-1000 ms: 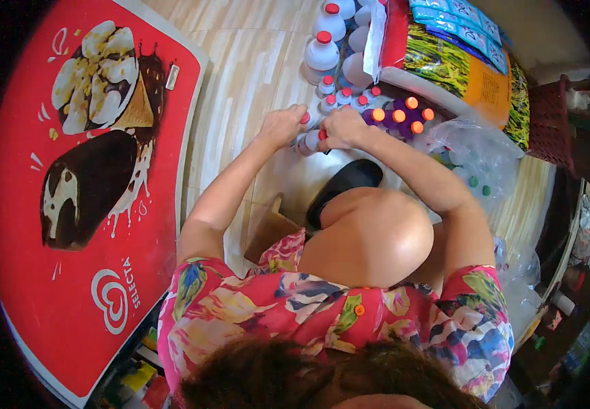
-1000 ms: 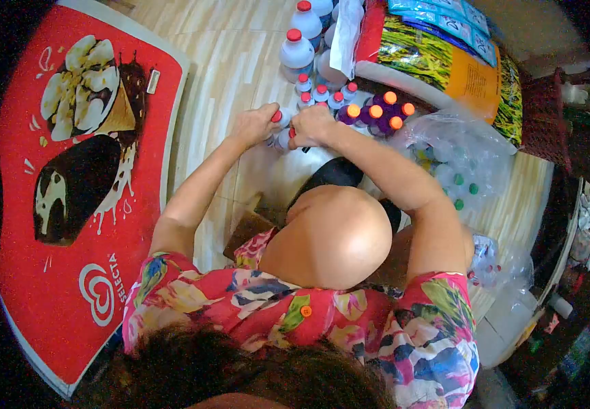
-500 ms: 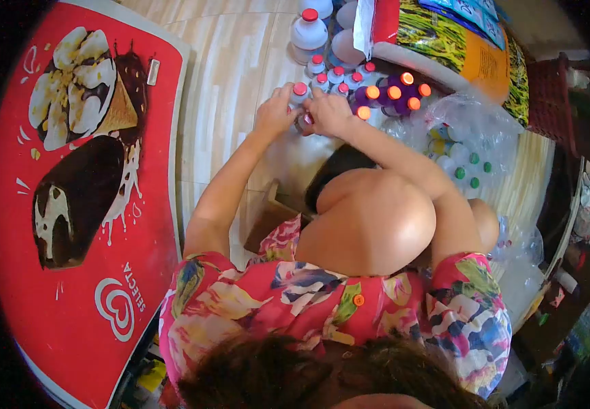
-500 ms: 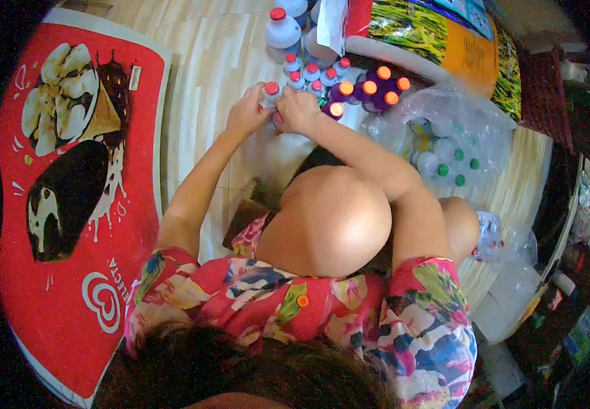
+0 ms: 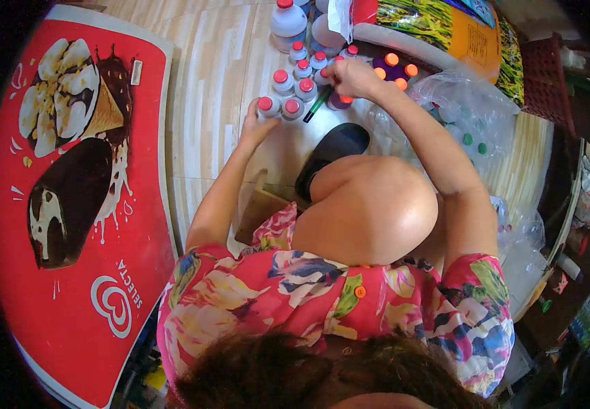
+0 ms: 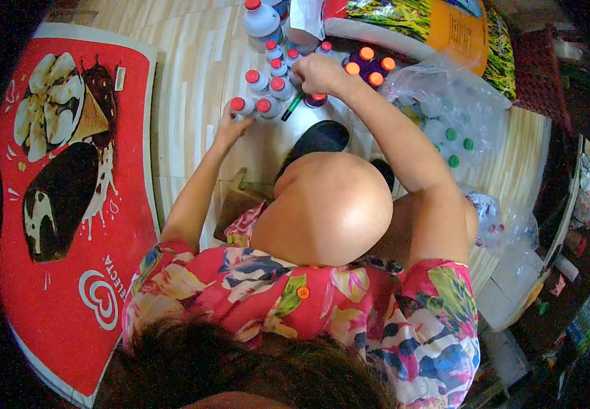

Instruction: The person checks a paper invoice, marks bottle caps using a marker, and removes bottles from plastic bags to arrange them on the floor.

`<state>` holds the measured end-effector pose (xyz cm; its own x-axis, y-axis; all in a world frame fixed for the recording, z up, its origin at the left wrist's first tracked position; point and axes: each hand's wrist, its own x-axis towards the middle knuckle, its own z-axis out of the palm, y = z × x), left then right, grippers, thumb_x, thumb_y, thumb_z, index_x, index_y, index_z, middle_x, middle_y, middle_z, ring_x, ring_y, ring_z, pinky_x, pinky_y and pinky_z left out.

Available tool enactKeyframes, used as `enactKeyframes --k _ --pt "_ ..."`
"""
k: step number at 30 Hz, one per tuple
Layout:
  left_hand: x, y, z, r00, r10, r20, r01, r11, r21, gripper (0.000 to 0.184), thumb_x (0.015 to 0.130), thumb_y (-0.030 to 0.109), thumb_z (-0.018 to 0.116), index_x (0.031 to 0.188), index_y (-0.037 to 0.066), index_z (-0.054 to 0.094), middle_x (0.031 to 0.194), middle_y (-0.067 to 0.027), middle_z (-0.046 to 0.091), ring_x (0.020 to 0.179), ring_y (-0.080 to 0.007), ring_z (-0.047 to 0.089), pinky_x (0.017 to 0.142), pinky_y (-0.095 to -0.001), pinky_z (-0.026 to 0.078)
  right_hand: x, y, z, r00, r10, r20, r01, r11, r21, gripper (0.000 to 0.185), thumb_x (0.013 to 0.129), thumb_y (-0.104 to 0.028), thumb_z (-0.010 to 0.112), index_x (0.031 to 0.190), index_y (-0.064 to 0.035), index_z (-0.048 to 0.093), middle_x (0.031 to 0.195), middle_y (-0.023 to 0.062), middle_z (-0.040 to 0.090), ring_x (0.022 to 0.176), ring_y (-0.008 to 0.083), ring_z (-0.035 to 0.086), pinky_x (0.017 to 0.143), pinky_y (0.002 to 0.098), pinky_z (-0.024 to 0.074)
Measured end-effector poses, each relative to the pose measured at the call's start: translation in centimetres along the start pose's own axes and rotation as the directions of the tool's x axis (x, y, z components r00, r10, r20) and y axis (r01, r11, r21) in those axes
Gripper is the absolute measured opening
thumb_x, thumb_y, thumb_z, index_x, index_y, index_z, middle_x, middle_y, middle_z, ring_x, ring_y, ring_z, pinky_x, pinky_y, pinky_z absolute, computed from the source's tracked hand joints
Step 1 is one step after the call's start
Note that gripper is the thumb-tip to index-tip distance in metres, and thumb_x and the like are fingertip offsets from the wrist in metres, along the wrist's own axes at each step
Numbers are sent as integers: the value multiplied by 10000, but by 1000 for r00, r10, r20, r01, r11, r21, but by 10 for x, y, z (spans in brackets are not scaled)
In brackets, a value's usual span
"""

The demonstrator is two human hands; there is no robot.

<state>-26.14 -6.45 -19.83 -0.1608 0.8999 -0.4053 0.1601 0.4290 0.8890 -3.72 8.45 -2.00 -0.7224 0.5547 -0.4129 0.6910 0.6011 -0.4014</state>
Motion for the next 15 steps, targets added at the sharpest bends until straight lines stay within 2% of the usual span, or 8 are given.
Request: enactKeyframes --k 3,4,5,6,7,9,12,15 --pt "7 16 15 992 -91 92 119 922 -368 709 678 108 731 1279 84 356 1020 -102 569 913 -191 561 729 -313 482 -3 -11 20 922 -128 365 -8 937 350 171 639 -28 537 795 10 596 667 114 610 582 217 608 491 355 496" --pt "11 16 20 992 -94 86 120 913 -390 699 689 85 718 1284 90 352 1009 -90 567 888 -178 561 702 -300 482 -4 -15 43 909 -43 415 -165 877 451 217 658 -43 541 860 0 608 704 127 619 589 225 607 504 352 504" --pt "15 16 24 992 -95 79 119 904 -411 690 700 63 705 1290 95 348 997 -79 565 863 -164 562 674 -287 482 1 -15 58 875 -98 475 -110 914 391 344 663 -18 566 1005 5 599 897 147 635 723 212 634 545 338 503" --pt "22 18 26 993 -92 71 114 896 -430 682 711 41 692 1295 101 344 986 -67 564 838 -150 562 647 -274 482 16 1 102 884 -257 390 195 962 191 374 667 -4 558 1040 -5 587 932 172 630 825 256 629 592 366 508" --pt "26 21 26 992 -96 78 119 913 -391 685 711 43 693 1296 101 342 974 -67 562 816 -151 560 645 -276 481 10 -7 111 928 -107 356 35 978 204 374 659 5 571 1032 -12 579 948 174 616 920 297 602 631 396 506" --pt "26 25 29 989 -115 89 137 940 -313 689 712 49 695 1299 102 338 950 -67 558 773 -154 555 641 -279 480 18 -3 141 931 -45 363 78 994 -77 311 689 -32 586 1000 -32 583 976 151 591 891 305 605 634 396 512" --pt "19 19 35 955 -278 106 297 862 -411 711 759 11 577 1361 126 217 956 -97 540 720 -167 550 630 -301 496 16 15 191 995 -98 32 103 962 -254 221 715 -75 584 932 -35 597 997 132 563 852 299 610 647 392 524" --pt "0 35 43 874 -461 155 482 778 -403 729 773 -36 477 1392 144 136 1036 -126 520 749 -200 573 629 -345 522 5 15 186 991 -131 29 134 946 -294 179 742 -104 556 900 -41 611 1024 130 548 827 280 612 652 374 532"
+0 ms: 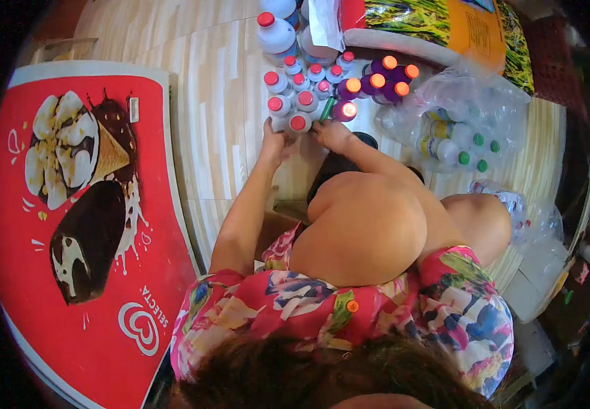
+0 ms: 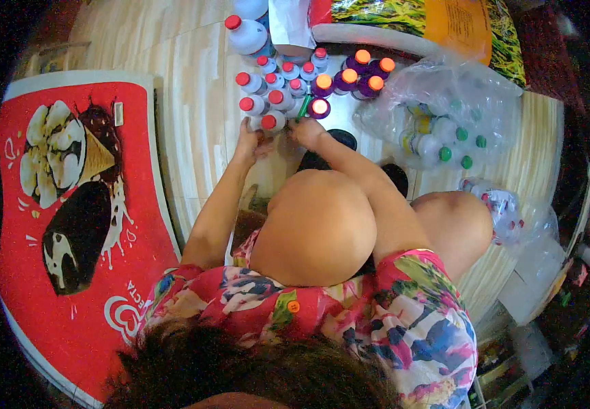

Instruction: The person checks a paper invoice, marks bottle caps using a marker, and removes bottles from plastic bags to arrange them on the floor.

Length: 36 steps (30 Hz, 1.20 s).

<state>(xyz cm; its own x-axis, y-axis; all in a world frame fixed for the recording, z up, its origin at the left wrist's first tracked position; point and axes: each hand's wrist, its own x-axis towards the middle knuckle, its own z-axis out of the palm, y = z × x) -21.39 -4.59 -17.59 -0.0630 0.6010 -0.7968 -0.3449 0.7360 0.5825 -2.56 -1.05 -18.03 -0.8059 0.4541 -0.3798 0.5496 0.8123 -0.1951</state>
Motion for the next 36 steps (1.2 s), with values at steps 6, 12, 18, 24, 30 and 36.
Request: enactKeyframes --k 6,12,18,24,30,36 --pt "15 17 1 996 79 52 -71 988 -138 765 741 -129 389 1399 151 120 1278 -186 402 968 -322 570 663 -398 548 -8 1 9 1000 -8 12 7 997 75 215 746 -126 543 945 -69 604 1034 72 554 847 280 609 629 381 523" --pt "40 17 -5 988 120 97 -104 983 -150 753 703 -165 389 1378 101 187 1309 -167 374 1025 -311 544 729 -377 516 -5 -2 -31 943 -332 2 308 875 374 251 746 -130 562 993 -129 518 978 66 575 894 296 588 665 419 503" --pt "-30 50 -1 472 830 -298 -610 551 570 473 690 -107 428 1151 -2 440 1120 -147 471 902 -206 527 756 -295 448 -75 19 -159 947 -295 128 222 888 403 282 765 -146 593 1027 -84 508 991 115 579 960 308 555 778 430 446" --pt "-132 106 120 87 922 376 -963 -19 269 298 689 -111 455 943 5 560 911 -121 568 890 -214 540 778 -295 436 -196 105 -179 963 206 176 -269 807 526 282 741 -139 610 992 -21 557 950 183 589 907 316 567 779 412 435" --pt "-103 57 266 -174 409 896 -976 -195 -101 207 741 1 502 941 25 544 925 -148 584 841 -270 593 715 -400 484 -240 136 -170 841 538 63 -509 746 428 273 653 -108 628 907 -13 599 809 195 620 787 348 602 701 420 454" --pt "-75 57 306 430 438 789 -650 -457 607 241 790 208 549 985 67 564 922 -170 597 767 -303 630 616 -436 510 -229 156 -122 723 672 -160 -569 710 415 269 648 -71 613 914 -34 591 880 199 625 850 366 597 728 445 475"
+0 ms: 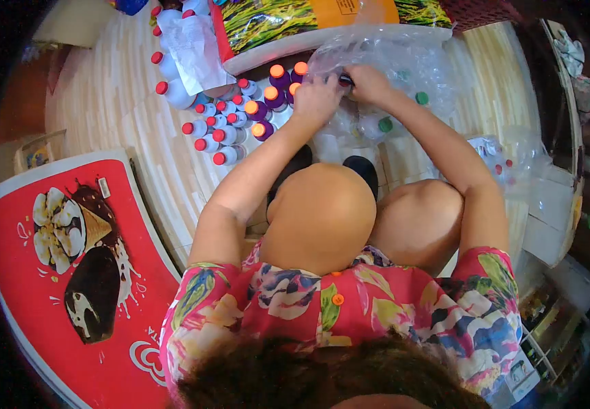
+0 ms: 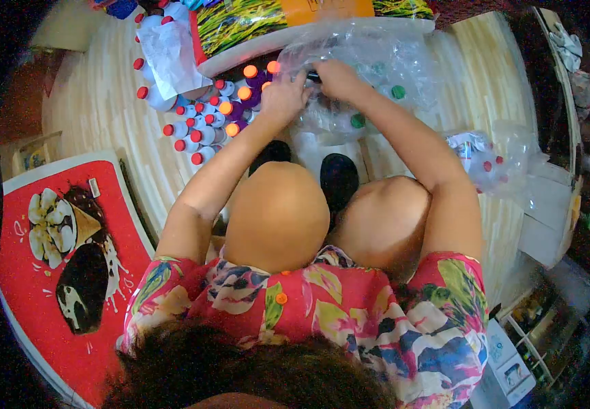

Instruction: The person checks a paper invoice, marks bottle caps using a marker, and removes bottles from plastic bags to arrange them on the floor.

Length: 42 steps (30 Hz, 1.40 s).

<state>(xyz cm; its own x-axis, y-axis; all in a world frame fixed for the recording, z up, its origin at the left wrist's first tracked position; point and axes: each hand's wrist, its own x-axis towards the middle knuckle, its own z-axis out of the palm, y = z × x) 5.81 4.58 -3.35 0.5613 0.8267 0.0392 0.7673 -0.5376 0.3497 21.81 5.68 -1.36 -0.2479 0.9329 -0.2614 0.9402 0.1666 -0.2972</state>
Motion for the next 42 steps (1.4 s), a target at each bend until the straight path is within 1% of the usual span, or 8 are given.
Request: enactKeyframes --k 7,10,15,21,30,37,38,42 --pt "21 -9 21 946 -90 310 13 970 242 227 767 214 588 971 116 607 857 -102 641 738 -269 652 546 -422 507 -11 -11 2 999 -36 32 39 993 -108 218 699 -65 570 917 -53 576 884 186 624 860 350 603 731 447 485" --pt "21 -18 44 985 -44 168 -12 947 320 207 766 169 571 962 119 618 861 -99 646 760 -246 655 549 -374 509 -15 -11 18 994 -34 107 54 980 -190 203 710 -58 553 910 -64 583 881 181 627 854 344 607 730 445 486" --pt "0 -18 40 983 138 119 -162 961 222 191 745 154 564 918 106 631 912 -100 592 815 -252 604 661 -398 466 -22 -19 29 982 -21 188 60 977 -206 185 715 -65 552 896 -69 589 870 173 632 835 344 612 729 441 485" --pt "-42 -3 -22 924 236 -301 -241 970 20 257 648 256 679 769 50 587 842 -106 550 807 -275 557 644 -398 434 -33 -37 -37 988 -82 132 98 988 -118 306 643 -134 640 937 -53 607 873 177 631 825 341 609 722 431 483" --pt "-161 -46 -172 990 33 -139 -68 965 -252 358 712 331 691 770 41 488 662 -154 544 639 -339 570 517 -417 434 -58 -173 -158 933 -360 -15 360 933 -27 306 600 -123 632 882 -6 617 748 168 621 698 312 605 640 379 470" --pt "-210 -115 -68 989 -108 99 124 978 -168 212 728 174 602 821 18 493 712 -201 604 676 -364 601 576 -469 467 13 -209 -18 832 -305 464 326 945 37 469 628 -233 669 1039 -16 604 853 183 634 810 304 626 718 385 489" --pt "-214 -123 -52 990 -117 81 130 977 -169 204 731 167 594 825 17 494 710 -202 602 671 -367 600 575 -469 469 22 -193 28 829 -499 254 479 867 140 372 625 -233 675 936 -37 618 798 174 633 761 308 628 677 403 490" --pt "-220 -141 -10 987 -162 6 161 969 -190 172 748 144 567 836 17 493 719 -197 598 660 -374 600 575 -468 473 18 -207 80 848 -457 268 459 886 59 303 654 -201 669 907 -60 580 774 160 627 750 329 620 651 431 484"
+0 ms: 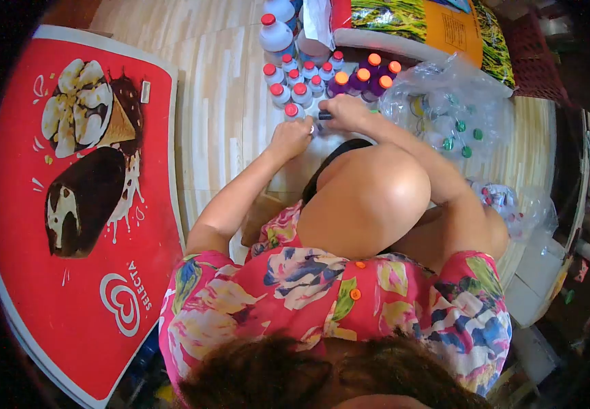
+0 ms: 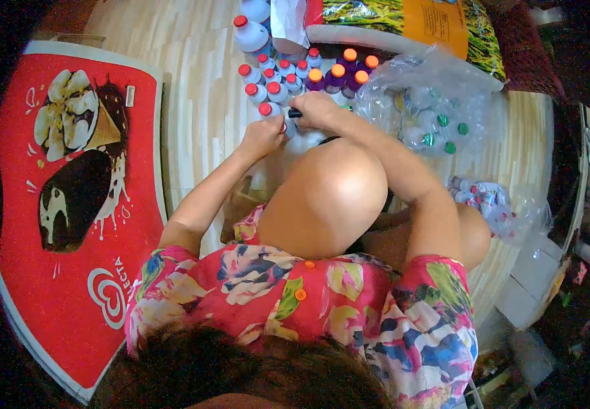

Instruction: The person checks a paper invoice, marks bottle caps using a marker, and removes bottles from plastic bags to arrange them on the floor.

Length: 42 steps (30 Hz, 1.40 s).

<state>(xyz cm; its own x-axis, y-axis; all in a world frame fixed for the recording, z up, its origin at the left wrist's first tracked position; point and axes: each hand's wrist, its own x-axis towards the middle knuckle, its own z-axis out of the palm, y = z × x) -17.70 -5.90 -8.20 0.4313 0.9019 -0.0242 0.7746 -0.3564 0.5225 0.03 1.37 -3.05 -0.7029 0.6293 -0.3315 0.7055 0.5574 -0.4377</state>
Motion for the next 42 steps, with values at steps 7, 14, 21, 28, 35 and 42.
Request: enactKeyframes --k 7,14,21,28,35,42 --pt "-4 -13 27 985 -169 -41 168 986 -25 154 775 152 540 852 35 475 747 -196 593 680 -378 603 595 -479 474 7 1 48 994 -22 -106 20 1000 -21 303 699 -165 661 958 -80 529 752 145 609 712 328 609 596 443 475" --pt "3 36 -29 991 -44 -129 53 996 70 323 699 16 550 1019 14 509 814 -172 573 721 -353 593 633 -437 484 -29 24 -35 983 -90 -159 51 971 -231 293 648 -132 654 924 -70 581 790 137 623 754 311 619 630 420 496" --pt "91 95 -5 970 232 -67 -241 952 -188 202 730 35 487 898 -12 590 866 -206 591 863 -353 579 760 -425 461 -157 91 -105 917 397 -45 -390 866 -313 233 629 -83 634 858 -42 631 844 189 629 801 345 616 684 433 493" --pt "169 177 101 828 213 518 -241 970 -15 319 744 106 530 1052 36 579 1059 -214 562 967 -379 555 830 -439 445 -227 166 -29 828 558 42 -560 823 94 269 601 -107 665 859 -45 623 832 172 633 811 342 612 695 443 486" --pt "165 206 125 873 430 231 -333 870 -363 531 688 228 672 1170 105 487 1050 -185 518 973 -374 533 829 -438 441 -236 181 -8 826 549 -133 -556 831 -20 229 632 -94 611 857 -55 626 841 176 633 774 338 618 671 437 485" --pt "176 223 134 821 536 196 -502 842 -197 369 671 170 651 1014 77 552 969 -146 530 863 -347 568 719 -433 468 -256 179 -31 756 653 57 -651 739 171 179 567 -55 620 745 -35 624 716 156 625 689 328 613 594 423 470"
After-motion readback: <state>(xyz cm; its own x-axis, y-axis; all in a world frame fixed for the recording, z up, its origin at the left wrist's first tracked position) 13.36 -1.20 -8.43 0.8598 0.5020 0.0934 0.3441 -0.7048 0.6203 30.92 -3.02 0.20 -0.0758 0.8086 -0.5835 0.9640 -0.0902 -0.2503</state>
